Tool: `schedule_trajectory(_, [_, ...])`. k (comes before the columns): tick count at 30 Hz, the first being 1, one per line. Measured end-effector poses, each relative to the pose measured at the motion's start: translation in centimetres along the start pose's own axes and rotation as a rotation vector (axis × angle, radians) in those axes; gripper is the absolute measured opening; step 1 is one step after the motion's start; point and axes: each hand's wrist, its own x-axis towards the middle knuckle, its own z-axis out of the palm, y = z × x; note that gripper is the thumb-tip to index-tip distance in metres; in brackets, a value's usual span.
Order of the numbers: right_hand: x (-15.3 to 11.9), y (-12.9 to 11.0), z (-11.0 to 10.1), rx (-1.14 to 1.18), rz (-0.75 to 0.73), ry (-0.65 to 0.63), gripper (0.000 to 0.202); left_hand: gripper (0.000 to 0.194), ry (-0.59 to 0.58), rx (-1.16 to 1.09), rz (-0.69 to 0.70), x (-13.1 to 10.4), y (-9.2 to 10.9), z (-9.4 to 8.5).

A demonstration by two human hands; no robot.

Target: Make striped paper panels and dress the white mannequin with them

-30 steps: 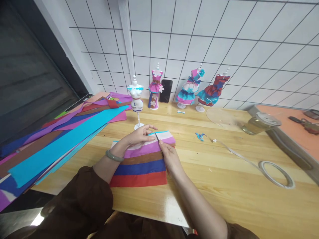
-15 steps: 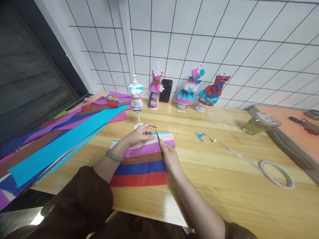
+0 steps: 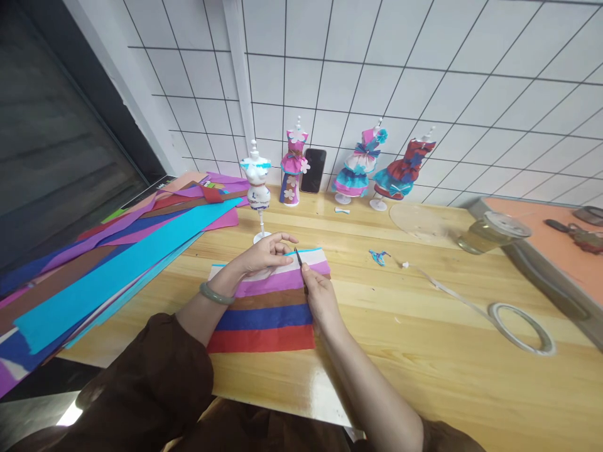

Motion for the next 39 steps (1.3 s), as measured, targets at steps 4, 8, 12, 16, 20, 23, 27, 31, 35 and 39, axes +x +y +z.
schedule_trajectory(4, [0.0, 0.1, 0.0, 0.013, 0.007, -0.001, 0.031, 0.05, -0.01, -0.007, 0.008, 0.0, 0.0, -0.1])
schedule_trajectory(8, [0.1, 0.2, -0.1, 0.028, 0.014, -0.003, 0.029, 0.051, -0.012, 0.005, -0.003, 0.0, 0.0, -0.1])
schedule_trajectory(12, [0.2, 0.4, -0.3, 0.002, -0.013, 0.017, 0.03, 0.05, -0.022, 0.04, 0.004, 0.0, -0.1, -0.2])
schedule_trajectory(16, [0.2, 0.3, -0.6, 0.012, 0.0, 0.04, 0.033, 0.048, -0.017, 0.089, 0.0, -0.1, 0.0, -0.2])
schedule_trajectory(20, [-0.4, -1.0, -0.8, 0.009, -0.009, 0.011, 0.035, 0.047, -0.006, 0.129, -0.001, -0.1, -0.1, -0.2])
schedule_trajectory(23, [-1.5, -2.6, -1.4, -0.004, -0.005, -0.078, 0.039, 0.043, 0.048, 0.246, -0.006, 0.0, -0.3, -0.4])
schedule_trajectory(27, [-2.6, -4.5, -4.5, -0.17, -0.034, -0.06, 0.049, 0.037, 0.143, 0.469, 0.014, 0.2, -0.6, -1.1])
schedule_trajectory(31, [-2.1, -5.0, -10.0, -0.798, -0.173, 0.181, 0.049, 0.038, 0.183, 0.589, -0.004, -0.4, 0.3, -2.0])
schedule_trajectory(35, [-1.3, -3.7, -15.2, -1.489, -0.179, 0.402, 0.046, 0.042, 0.192, 0.588, -0.016, -2.1, 2.5, -2.9])
schedule_trajectory(39, [-1.2, -2.4, -17.4, -1.771, -0.213, 0.431, 0.043, 0.041, 0.215, 0.609, -0.029, -4.2, 4.6, -4.4])
